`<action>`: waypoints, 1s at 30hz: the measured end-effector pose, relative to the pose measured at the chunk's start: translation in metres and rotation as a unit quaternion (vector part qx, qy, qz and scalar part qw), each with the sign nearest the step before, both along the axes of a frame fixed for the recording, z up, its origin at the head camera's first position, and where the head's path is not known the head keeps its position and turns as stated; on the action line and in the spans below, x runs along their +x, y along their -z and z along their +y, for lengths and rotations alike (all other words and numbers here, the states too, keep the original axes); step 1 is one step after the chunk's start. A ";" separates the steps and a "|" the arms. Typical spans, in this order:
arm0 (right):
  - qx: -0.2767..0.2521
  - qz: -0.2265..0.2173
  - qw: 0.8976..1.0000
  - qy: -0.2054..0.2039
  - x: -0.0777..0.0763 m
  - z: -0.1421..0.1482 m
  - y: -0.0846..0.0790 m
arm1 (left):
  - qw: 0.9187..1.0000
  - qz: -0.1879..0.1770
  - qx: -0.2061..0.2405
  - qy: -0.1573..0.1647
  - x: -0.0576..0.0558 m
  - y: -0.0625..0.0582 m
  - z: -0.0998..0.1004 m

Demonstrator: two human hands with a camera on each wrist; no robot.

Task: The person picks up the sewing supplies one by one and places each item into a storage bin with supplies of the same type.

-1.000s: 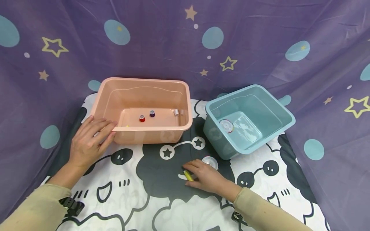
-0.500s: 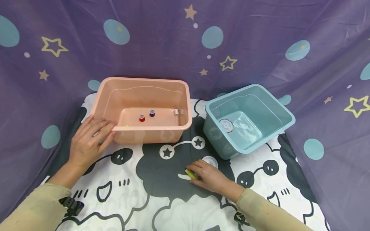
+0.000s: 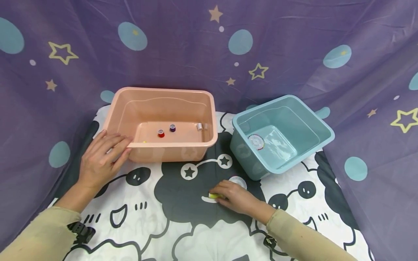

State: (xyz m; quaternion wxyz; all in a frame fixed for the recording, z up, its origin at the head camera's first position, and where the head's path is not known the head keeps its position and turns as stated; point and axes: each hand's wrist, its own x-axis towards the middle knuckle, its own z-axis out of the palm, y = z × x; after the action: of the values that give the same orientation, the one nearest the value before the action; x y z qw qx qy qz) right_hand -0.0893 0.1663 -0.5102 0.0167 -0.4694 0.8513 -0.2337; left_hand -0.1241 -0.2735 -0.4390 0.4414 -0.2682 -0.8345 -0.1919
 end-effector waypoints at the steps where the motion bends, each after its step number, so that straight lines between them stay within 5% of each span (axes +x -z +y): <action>1: -0.001 -0.001 1.000 -0.002 -0.001 0.000 -0.001 | 1.000 -0.001 -0.002 -0.001 0.000 0.000 0.000; 9: -0.026 -0.013 1.000 -0.010 -0.009 -0.004 -0.013 | 1.000 -0.012 -0.014 -0.006 0.000 0.002 -0.004; 20: -0.096 0.002 0.995 -0.018 -0.026 -0.017 -0.048 | 1.000 -0.005 -0.012 -0.004 0.001 0.001 -0.003; 30: -0.107 0.021 0.994 -0.024 -0.037 -0.028 -0.084 | 1.000 -0.003 -0.011 -0.001 0.000 0.000 -0.002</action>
State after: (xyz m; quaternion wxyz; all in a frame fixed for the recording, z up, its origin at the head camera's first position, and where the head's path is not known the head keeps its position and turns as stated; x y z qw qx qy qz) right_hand -0.1264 0.1386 -0.4261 -0.0462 -0.4934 0.8103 -0.3127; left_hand -0.1240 -0.2759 -0.4392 0.4365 -0.2717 -0.8378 -0.1834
